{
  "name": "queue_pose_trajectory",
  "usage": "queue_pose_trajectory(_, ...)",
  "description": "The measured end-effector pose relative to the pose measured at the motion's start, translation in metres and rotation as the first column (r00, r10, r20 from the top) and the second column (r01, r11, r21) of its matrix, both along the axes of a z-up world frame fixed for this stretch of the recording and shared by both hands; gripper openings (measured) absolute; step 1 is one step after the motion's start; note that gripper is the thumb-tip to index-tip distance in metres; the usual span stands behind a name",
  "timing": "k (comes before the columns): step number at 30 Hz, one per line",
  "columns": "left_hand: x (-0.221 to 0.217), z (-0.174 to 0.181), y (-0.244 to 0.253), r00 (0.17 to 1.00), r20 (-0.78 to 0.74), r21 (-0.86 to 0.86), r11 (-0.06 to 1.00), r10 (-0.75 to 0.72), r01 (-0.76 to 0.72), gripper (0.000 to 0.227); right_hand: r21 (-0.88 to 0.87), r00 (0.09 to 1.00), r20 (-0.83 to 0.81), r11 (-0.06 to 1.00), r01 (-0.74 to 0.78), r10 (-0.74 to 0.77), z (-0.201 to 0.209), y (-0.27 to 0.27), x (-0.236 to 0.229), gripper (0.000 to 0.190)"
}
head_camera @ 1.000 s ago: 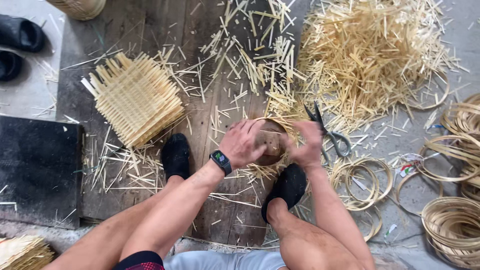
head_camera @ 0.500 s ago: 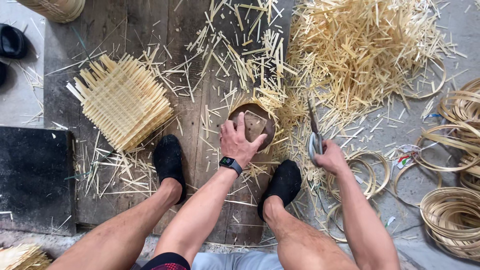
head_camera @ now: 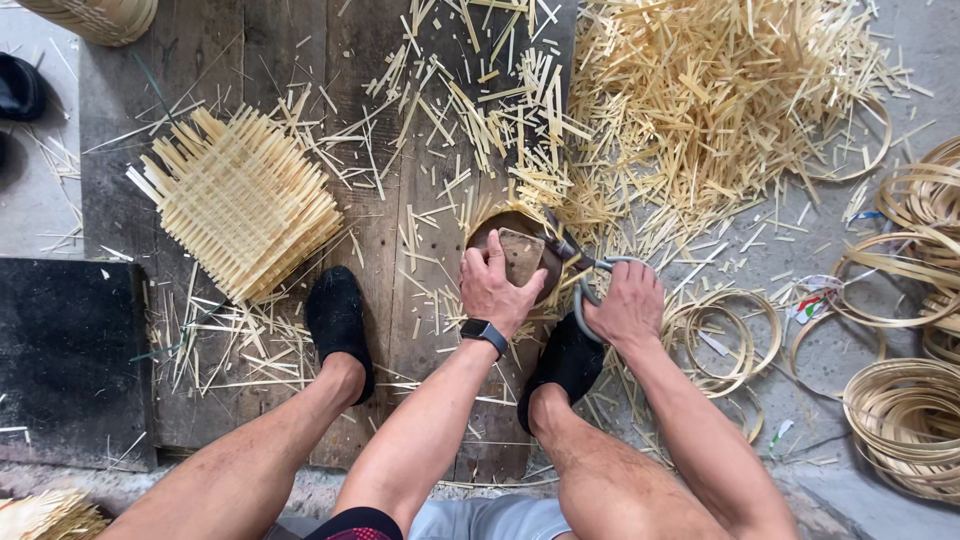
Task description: The person sits on the floor and repeatedly assembles small round bamboo baskets. They place a woven bamboo mat onto a circular wooden mold, press it into shape, and use shears to trim the excess bamboo strips around the edge. The finished baskets are stacked nearby.
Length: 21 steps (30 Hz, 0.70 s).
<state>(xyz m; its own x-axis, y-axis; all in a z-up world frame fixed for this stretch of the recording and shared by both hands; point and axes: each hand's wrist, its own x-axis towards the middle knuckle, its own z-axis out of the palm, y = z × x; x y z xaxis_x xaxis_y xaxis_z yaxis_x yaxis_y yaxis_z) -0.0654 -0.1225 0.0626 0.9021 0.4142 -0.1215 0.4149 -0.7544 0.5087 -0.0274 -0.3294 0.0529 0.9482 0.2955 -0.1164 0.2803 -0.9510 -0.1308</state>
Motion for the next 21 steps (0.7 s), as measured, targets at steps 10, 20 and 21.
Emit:
queue_pose_trajectory(10,0.004,0.004,0.018,0.99,-0.044,-0.043,0.99,-0.135,0.133,0.101,-0.034,0.99,-0.04,0.99,-0.14,0.139,-0.039,-0.039,0.03,0.025)
queue_pose_trajectory(20,0.012,0.007,0.039,0.945,-0.072,-0.163,0.938,-0.32,0.305,0.093,-0.115,0.951,-0.284,0.98,-0.163,0.125,-0.052,-0.056,0.047,0.026)
queue_pose_trajectory(21,0.013,0.005,0.039,0.939,-0.072,-0.175,0.931,-0.337,0.321,0.094,-0.093,0.957,-0.255,0.981,-0.17,0.142,-0.048,-0.056,0.048,0.026)
